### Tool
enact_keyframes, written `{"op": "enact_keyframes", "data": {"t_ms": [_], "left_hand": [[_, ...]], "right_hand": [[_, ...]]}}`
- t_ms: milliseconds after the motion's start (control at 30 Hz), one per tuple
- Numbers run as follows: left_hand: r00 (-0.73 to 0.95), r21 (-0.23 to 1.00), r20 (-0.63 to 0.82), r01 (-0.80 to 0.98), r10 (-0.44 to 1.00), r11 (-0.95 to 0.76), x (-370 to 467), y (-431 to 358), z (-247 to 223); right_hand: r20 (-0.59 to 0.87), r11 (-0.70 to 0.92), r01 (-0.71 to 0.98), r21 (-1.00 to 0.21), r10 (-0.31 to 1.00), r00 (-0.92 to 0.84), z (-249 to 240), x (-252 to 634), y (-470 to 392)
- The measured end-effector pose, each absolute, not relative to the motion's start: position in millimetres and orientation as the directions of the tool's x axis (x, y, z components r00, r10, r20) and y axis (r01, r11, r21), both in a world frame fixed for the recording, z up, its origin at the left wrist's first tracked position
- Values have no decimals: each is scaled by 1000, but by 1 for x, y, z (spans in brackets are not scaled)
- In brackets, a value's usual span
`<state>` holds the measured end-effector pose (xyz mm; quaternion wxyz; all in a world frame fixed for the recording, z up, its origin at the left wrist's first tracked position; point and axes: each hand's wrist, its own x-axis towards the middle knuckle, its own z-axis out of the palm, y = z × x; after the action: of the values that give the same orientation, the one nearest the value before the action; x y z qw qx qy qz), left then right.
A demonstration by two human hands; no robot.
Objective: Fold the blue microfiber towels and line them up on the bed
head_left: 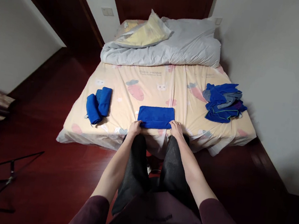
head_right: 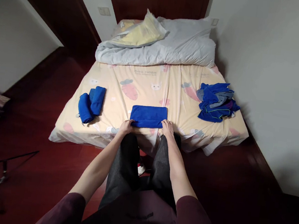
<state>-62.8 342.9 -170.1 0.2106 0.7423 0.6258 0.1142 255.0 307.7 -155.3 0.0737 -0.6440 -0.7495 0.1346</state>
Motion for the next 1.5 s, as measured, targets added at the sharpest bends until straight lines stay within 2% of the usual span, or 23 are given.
{"op": "enact_keyframes", "data": {"t_ms": [467, 800, 1167, 1333, 1500], "left_hand": [[149, 598, -34, 795, 988, -99, -73, 350, -176], [45, 709, 4, 705, 999, -34, -81, 350, -180], [-44, 764, 11, 645, 999, 20, -82, 353, -186], [-79, 768, 7, 639, 997, 45, -82, 353, -186], [-112, 749, -15, 657, 994, 86, -82, 353, -183]], "right_hand": [[-26, 53, 936, -348, 997, -66, -157, 257, 314], [1, -53, 839, -542, 998, 63, -162, 269, 314], [57, -68, 720, -690, 987, 148, -174, 278, 316], [38, -98, 699, -708, 983, 177, -179, 280, 318], [-42, -184, 724, -665, 977, 210, -181, 282, 320]]}}
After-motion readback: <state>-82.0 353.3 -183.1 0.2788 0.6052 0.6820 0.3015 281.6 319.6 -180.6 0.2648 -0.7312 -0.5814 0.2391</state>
